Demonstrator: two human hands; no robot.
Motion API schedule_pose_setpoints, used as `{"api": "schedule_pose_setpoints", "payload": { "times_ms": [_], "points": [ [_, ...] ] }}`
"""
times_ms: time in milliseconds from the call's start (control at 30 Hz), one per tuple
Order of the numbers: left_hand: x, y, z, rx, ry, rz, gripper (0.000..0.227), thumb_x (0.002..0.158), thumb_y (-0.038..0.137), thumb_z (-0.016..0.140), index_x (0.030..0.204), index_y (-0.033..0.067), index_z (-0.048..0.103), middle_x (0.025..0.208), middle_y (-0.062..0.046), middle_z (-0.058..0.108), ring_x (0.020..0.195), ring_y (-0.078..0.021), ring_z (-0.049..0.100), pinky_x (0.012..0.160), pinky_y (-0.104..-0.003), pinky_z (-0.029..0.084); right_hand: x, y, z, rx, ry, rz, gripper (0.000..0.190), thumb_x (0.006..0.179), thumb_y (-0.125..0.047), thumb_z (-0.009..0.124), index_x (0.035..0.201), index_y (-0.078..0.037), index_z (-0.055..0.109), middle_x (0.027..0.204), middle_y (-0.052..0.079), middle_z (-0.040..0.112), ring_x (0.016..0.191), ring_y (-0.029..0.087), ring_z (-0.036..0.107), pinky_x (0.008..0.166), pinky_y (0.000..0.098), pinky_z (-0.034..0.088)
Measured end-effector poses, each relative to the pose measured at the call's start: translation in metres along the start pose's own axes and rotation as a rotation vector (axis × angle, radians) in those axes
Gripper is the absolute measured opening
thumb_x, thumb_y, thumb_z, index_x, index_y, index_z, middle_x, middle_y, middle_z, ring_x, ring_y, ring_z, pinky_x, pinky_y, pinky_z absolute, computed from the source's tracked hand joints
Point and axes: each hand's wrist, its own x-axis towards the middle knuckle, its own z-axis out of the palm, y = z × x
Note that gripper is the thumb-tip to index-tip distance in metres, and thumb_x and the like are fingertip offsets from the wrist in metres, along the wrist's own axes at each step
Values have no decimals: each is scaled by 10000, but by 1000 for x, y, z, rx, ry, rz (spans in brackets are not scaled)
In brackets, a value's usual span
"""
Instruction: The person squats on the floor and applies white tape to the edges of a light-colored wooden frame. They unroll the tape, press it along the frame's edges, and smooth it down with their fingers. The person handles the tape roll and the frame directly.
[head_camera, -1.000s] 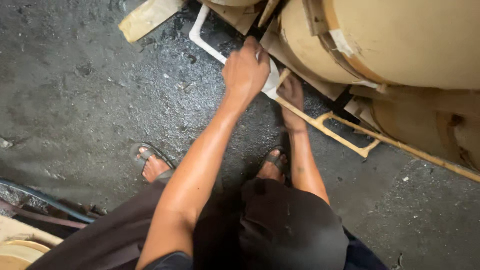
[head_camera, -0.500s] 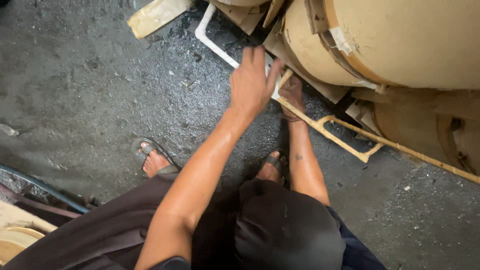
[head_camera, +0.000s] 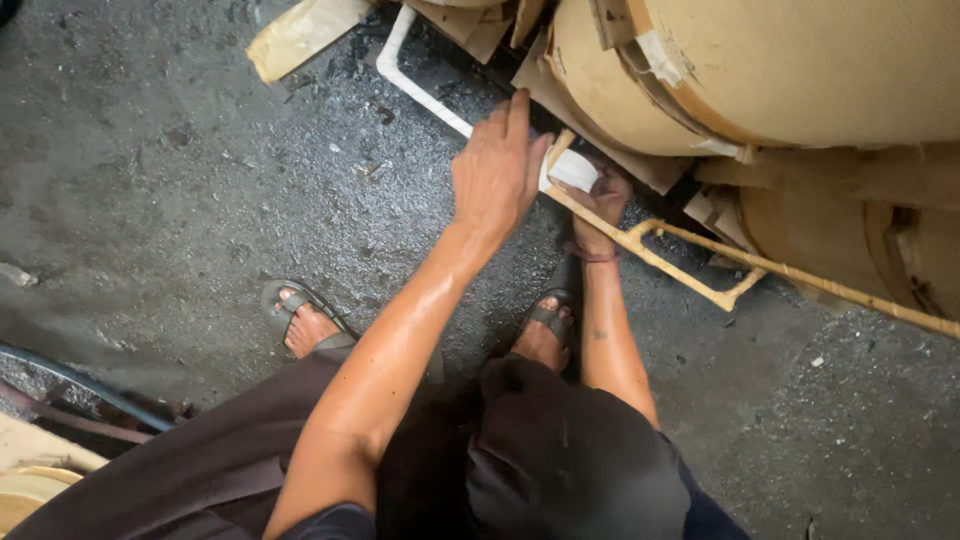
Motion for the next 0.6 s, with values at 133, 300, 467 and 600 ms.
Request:
{"api": "schedule_pose_setpoints", "payload": {
  "times_ms": [133,300,467,600],
  "points": [
    [-12,12,-8,-50,-18,163,382,925,203,732,1257,52,619,1273,-141,634,1131,-342,609,943,-444,523,-4,-30,-9,-61,-12,31,522,777,-37,896,1246,-5,669,1169,83,706,1025,194,686,919,327,593],
    [-1,26,-11,-96,-110,420,439,823,194,752,1210,4,667,1179,-143,640,1117,-331,578,927,-444,441,-3,-42,-6,142,-58,116,441,803,-107,831,1208,24,717,1097,108,718,946,189,680,878,318,572],
    [13,36,-16,151,-152,561,411,759,137,705,1146,0,686,1038,-145,693,1052,-287,605,851,-389,432,-8,-23,-8,355,16,141,656,770,-136,840,1357,-32,566,1281,89,628,1145,204,642,993,338,556],
    [19,43,-17,211,-198,562,296,840,201,675,1076,23,686,919,-128,698,994,-284,625,877,-396,434,-4,-6,-7,531,4,166,717,845,-314,849,1404,3,531,1358,105,600,1237,240,624,1102,398,534]
  ]
}}
